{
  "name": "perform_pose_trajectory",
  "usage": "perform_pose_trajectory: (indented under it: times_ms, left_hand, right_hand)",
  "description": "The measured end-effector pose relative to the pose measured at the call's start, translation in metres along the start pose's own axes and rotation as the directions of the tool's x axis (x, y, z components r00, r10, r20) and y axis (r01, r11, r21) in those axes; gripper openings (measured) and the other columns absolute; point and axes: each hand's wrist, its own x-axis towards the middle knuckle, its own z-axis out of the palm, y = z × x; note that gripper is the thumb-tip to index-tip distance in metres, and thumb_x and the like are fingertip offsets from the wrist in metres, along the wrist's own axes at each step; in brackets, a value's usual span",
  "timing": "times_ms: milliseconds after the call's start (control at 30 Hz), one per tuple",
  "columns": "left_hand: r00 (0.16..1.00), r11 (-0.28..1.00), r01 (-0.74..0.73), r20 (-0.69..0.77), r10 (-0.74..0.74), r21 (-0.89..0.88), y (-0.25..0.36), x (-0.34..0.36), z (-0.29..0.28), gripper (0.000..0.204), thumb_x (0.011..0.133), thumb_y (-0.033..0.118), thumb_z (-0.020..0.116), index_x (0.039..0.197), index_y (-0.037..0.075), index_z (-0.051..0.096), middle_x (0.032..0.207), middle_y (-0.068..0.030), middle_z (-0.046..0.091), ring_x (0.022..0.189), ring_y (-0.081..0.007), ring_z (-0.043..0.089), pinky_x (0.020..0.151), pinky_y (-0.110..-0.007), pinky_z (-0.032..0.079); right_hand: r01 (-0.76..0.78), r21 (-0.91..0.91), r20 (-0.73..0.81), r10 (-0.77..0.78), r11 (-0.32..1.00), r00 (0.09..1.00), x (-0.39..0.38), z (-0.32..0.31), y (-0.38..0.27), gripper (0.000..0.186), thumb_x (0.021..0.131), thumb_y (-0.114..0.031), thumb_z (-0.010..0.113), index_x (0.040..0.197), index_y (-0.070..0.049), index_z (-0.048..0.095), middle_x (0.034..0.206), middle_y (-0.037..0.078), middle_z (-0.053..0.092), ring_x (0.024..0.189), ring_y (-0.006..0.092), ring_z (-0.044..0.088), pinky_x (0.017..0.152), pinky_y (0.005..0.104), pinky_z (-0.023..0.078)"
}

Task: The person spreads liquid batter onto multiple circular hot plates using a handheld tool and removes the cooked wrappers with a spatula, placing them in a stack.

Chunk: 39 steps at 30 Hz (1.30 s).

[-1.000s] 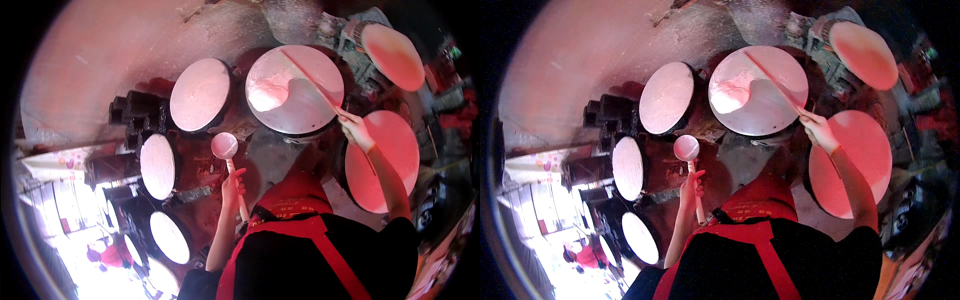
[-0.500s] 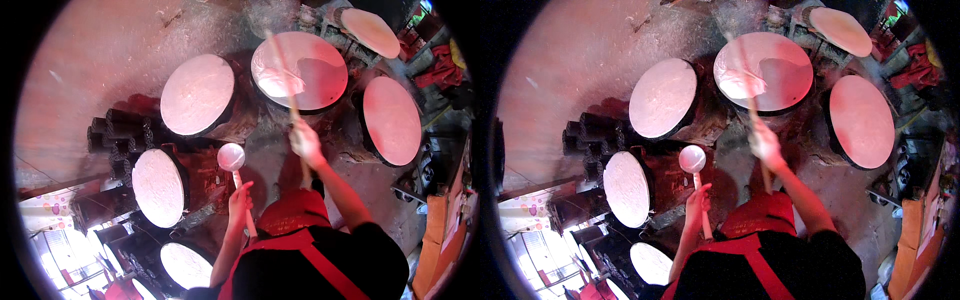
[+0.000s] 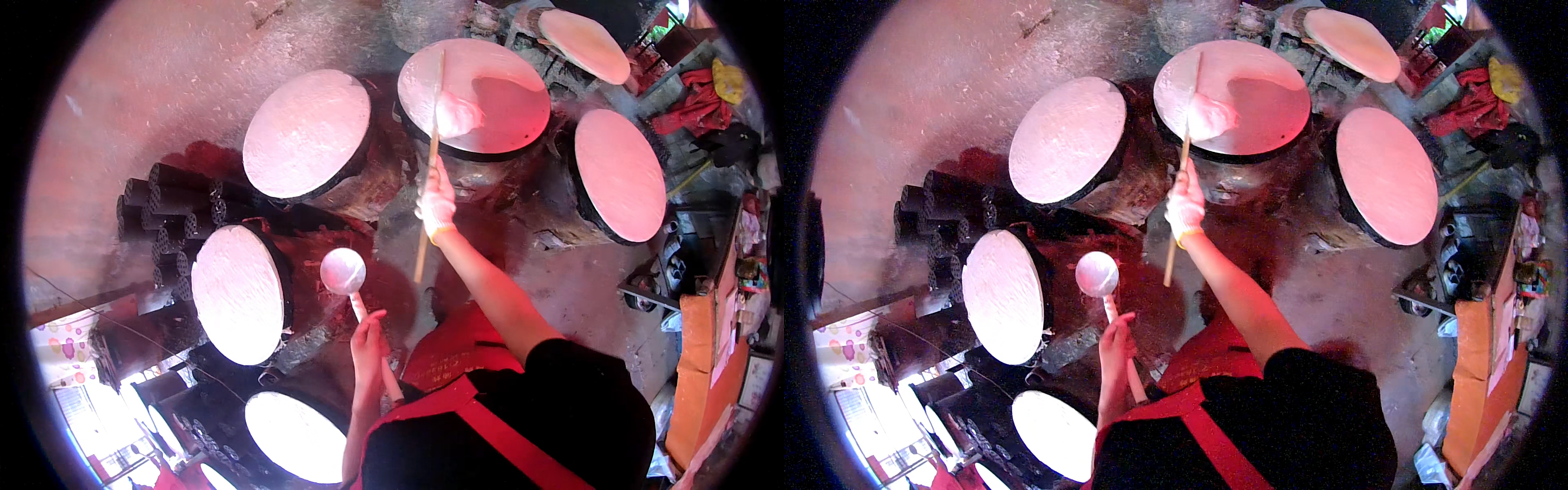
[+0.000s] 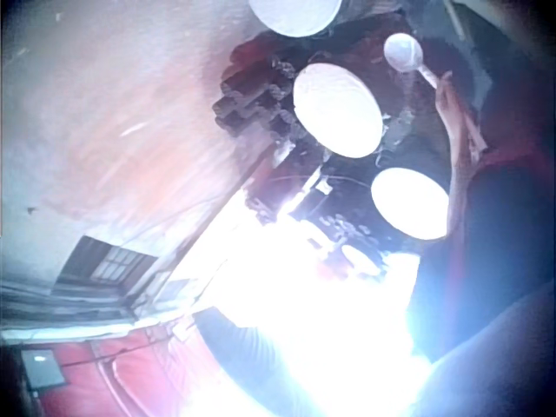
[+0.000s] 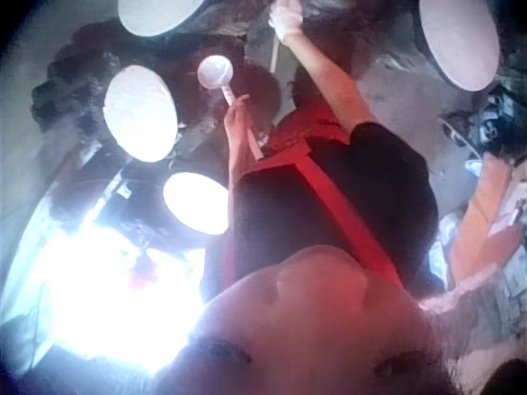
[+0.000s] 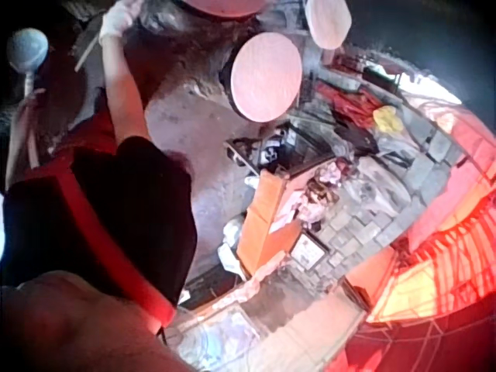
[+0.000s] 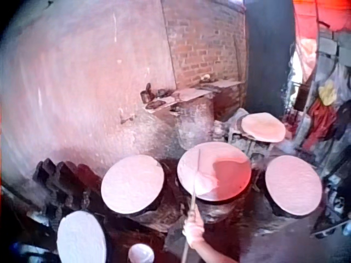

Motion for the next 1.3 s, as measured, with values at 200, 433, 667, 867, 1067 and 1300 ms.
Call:
perform_pose_trajectory:
  times_ms: [200,433,667,867,1067,1300]
  left_hand:
    - [0.99,0.996,-0.001,0.143,0.013,-0.088,0.009,0.019,0.023,0.024,0.098,0.02,0.048,0.115,0.008,0.06,0.07,0.0088,0.037,0.052,-0.0003,0.032,0.043,-0.016,0.026]
    - [0.989,0.984,0.05,0.143,-0.026,-0.168,0.011,0.016,0.06,0.046,0.099,0.043,0.038,0.112,0.004,0.06,0.081,0.0027,0.04,0.054,-0.0031,0.035,0.043,-0.018,0.028]
    - [0.99,0.984,0.048,0.137,-0.025,-0.169,0.02,0.019,0.103,0.066,0.096,0.058,0.027,0.114,0.002,0.058,0.08,0.0026,0.04,0.053,-0.0038,0.035,0.043,-0.017,0.028]
    - [0.989,0.985,0.043,0.146,-0.018,-0.165,0.022,0.026,0.157,0.043,0.099,0.04,0.042,0.113,0.003,0.059,0.08,0.0036,0.04,0.053,-0.0024,0.034,0.043,-0.017,0.027]
    - [0.99,0.992,-0.005,0.142,0.023,-0.123,0.034,0.024,0.206,0.033,0.099,0.032,0.047,0.113,0.006,0.06,0.077,0.0063,0.039,0.053,-0.0012,0.032,0.044,-0.016,0.026]
    - [0.999,0.991,0.0,0.044,0.006,-0.131,0.033,0.016,0.242,0.038,0.099,0.034,0.045,0.127,0.01,0.051,0.08,0.0037,0.043,0.053,-0.0026,0.036,0.043,-0.017,0.028]
  right_hand:
    - [-0.038,-0.173,-0.063,0.027,0.984,0.998,-0.022,-0.085,-0.075,0.041,0.099,-0.035,0.042,0.139,-0.033,0.037,0.06,-0.005,0.038,0.037,0.0063,0.031,0.033,0.0231,0.029]
    - [-0.06,0.054,-0.014,0.061,0.997,0.998,0.017,-0.065,-0.096,0.028,0.099,-0.033,0.041,0.125,-0.028,0.05,0.057,-0.003,0.041,0.037,0.0084,0.034,0.035,0.0241,0.029]
    - [-0.164,-0.279,0.261,0.239,0.946,0.935,0.001,-0.187,-0.138,0.04,0.099,-0.029,0.042,0.138,-0.033,0.041,0.057,-0.005,0.041,0.036,0.0059,0.032,0.032,0.0225,0.029]
    - [-0.18,-0.063,0.207,0.189,0.982,0.96,0.04,-0.188,-0.174,0.038,0.099,-0.031,0.04,0.137,-0.033,0.04,0.062,-0.001,0.043,0.038,0.0078,0.031,0.035,0.0231,0.027]
    - [-0.287,-0.321,0.319,0.388,0.903,0.865,0.049,-0.25,-0.191,0.041,0.1,-0.026,0.039,0.14,-0.03,0.039,0.059,0.0,0.045,0.036,0.0077,0.031,0.032,0.0239,0.025]
    - [-0.099,-0.353,0.258,0.198,0.93,0.946,0.133,-0.234,-0.238,0.041,0.098,-0.032,0.043,0.139,-0.03,0.039,0.055,-0.003,0.041,0.036,0.0088,0.033,0.032,0.0248,0.028]
